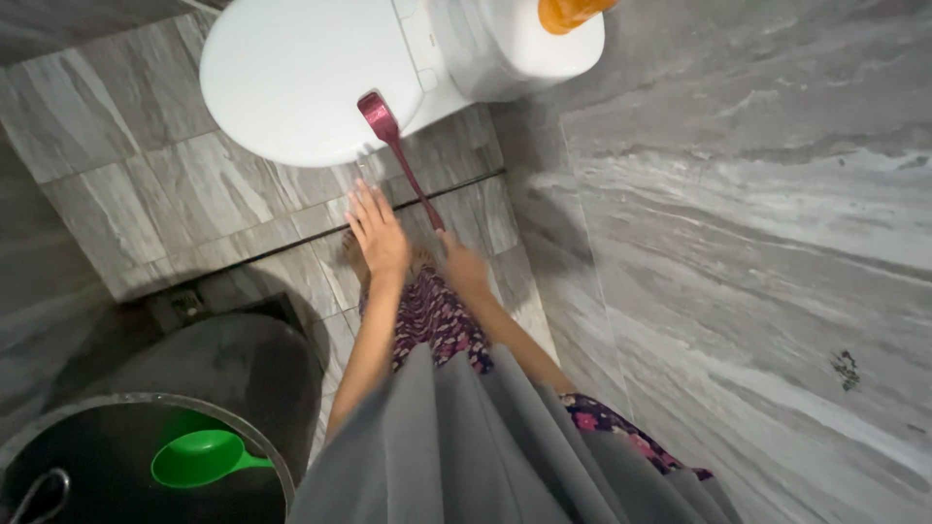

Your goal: The person scrubs the toilet seat and rim with a toilet brush, then pours water from a green scoop into the bowl. They repeat the scrubbing and rinsing process multiple times, using a bottle of cleaning liquid and a large water container.

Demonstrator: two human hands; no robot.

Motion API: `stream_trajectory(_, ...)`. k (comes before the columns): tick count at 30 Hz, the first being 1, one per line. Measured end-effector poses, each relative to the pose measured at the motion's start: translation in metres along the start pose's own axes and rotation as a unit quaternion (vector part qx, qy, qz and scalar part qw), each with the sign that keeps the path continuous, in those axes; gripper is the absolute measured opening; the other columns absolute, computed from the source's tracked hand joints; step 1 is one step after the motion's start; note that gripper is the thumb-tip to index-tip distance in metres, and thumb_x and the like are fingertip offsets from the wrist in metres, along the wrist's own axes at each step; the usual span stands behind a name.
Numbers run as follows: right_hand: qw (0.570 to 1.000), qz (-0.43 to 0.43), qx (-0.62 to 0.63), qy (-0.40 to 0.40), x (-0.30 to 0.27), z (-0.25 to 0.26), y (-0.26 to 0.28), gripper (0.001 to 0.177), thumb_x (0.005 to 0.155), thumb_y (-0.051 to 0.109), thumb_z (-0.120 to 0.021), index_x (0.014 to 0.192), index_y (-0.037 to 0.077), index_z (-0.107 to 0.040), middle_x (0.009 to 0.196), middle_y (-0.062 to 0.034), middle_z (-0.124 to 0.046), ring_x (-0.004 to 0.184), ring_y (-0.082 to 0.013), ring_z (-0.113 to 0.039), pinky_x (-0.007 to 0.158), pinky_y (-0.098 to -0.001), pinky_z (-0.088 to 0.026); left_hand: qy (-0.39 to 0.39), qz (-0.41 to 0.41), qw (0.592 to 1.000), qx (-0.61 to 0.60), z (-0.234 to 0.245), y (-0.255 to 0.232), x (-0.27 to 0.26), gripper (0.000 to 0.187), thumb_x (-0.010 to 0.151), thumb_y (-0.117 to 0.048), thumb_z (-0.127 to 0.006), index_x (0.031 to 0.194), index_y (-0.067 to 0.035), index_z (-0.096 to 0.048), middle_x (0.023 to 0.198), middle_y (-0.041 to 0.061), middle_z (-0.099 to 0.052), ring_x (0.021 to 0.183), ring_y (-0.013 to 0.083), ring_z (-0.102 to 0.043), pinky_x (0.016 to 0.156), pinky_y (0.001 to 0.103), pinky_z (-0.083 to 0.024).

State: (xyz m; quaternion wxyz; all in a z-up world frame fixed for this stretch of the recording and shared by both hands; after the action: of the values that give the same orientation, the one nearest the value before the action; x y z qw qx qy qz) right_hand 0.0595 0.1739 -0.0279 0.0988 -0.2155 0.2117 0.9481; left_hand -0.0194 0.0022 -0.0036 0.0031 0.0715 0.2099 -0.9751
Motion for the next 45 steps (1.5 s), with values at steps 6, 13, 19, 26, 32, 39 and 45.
stream_trajectory(6,0.999,-0.006,-0.005,0.036,0.053,-0.012,0.025,0.064,0.107,0.023,-0.062,0.168,0.033,-0.050,0.108,-0.0247,-0.080,0.097,-0.0484,-0.079,0.084,-0.0615,-0.062,0.068,0.028,0.997,0.002,0.008,-0.016,-0.004,0.093,0.091,-0.005,-0.064,0.175,0.010,-0.026,0.186,0.028,-0.007,0.173,0.0494,-0.009,0.137,0.066,-0.011)
stream_trajectory(13,0.997,-0.030,0.068,0.036,-0.010,-0.006,-0.001,0.065,0.096,0.027,-0.072,0.158,0.033,-0.057,0.127,-0.0244,-0.078,0.104,-0.0499,-0.076,0.087,-0.0619,-0.058,0.025,0.003,0.999,0.045,0.003,-0.007,0.000,0.091,0.096,-0.007,-0.063,0.177,0.009,-0.026,0.189,0.029,-0.009,0.175,0.0487,-0.010,0.140,0.064,-0.011)
stream_trajectory(19,1.000,0.005,0.029,0.010,0.048,-0.009,0.018,0.057,0.105,0.022,-0.061,0.161,0.032,-0.056,0.114,-0.0241,-0.081,0.103,-0.0488,-0.078,0.086,-0.0611,-0.060,0.041,0.009,0.999,0.034,0.001,-0.001,0.005,0.090,0.097,-0.008,-0.062,0.178,0.009,-0.026,0.189,0.028,-0.008,0.174,0.0494,-0.009,0.140,0.064,-0.010)
stream_trajectory(26,0.998,-0.034,0.032,0.049,0.041,-0.001,0.024,0.055,0.107,0.038,-0.060,0.162,0.031,-0.053,0.112,-0.0268,-0.079,0.099,-0.0512,-0.078,0.083,-0.0631,-0.060,0.033,-0.005,0.998,0.045,0.000,0.001,0.009,0.088,0.100,-0.011,-0.066,0.177,0.008,-0.028,0.188,0.029,-0.010,0.173,0.0500,-0.011,0.139,0.063,-0.011)
stream_trajectory(32,0.992,-0.090,0.088,0.000,0.002,-0.001,0.013,0.056,0.105,0.034,-0.063,0.160,0.035,-0.053,0.112,-0.0258,-0.080,0.100,-0.0520,-0.077,0.084,-0.0644,-0.057,0.015,-0.014,0.999,0.024,0.003,-0.002,0.009,0.084,0.102,-0.016,-0.066,0.176,0.008,-0.033,0.188,0.028,-0.013,0.173,0.0492,-0.014,0.140,0.063,-0.013)
stream_trajectory(39,0.991,-0.047,0.116,-0.047,0.092,0.011,0.032,0.067,0.098,0.008,-0.064,0.161,0.028,-0.051,0.115,-0.0251,-0.081,0.105,-0.0495,-0.077,0.086,-0.0624,-0.058,0.047,-0.022,0.993,0.103,0.002,-0.005,0.020,0.084,0.099,-0.011,-0.061,0.177,0.008,-0.033,0.188,0.029,-0.012,0.173,0.0486,-0.013,0.138,0.061,-0.013)
stream_trajectory(45,0.985,-0.129,0.108,0.036,0.002,-0.017,0.020,0.076,0.093,0.012,-0.071,0.163,0.034,-0.049,0.117,-0.0283,-0.079,0.109,-0.0539,-0.074,0.092,-0.0639,-0.056,0.017,-0.048,0.996,0.068,-0.008,-0.011,0.018,0.081,0.104,-0.014,-0.061,0.177,0.008,-0.032,0.189,0.027,-0.012,0.174,0.0474,-0.013,0.140,0.060,-0.014)
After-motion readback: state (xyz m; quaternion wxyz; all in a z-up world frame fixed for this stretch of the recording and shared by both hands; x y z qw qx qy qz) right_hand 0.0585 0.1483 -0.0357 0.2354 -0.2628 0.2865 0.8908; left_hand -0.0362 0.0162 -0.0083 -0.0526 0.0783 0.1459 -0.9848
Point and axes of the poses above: each hand's wrist, its own x-axis towards the middle knuckle, its own z-axis out of the back of the hand, y = z × x, the point moved 2 cm from there along x, towards the middle knuckle
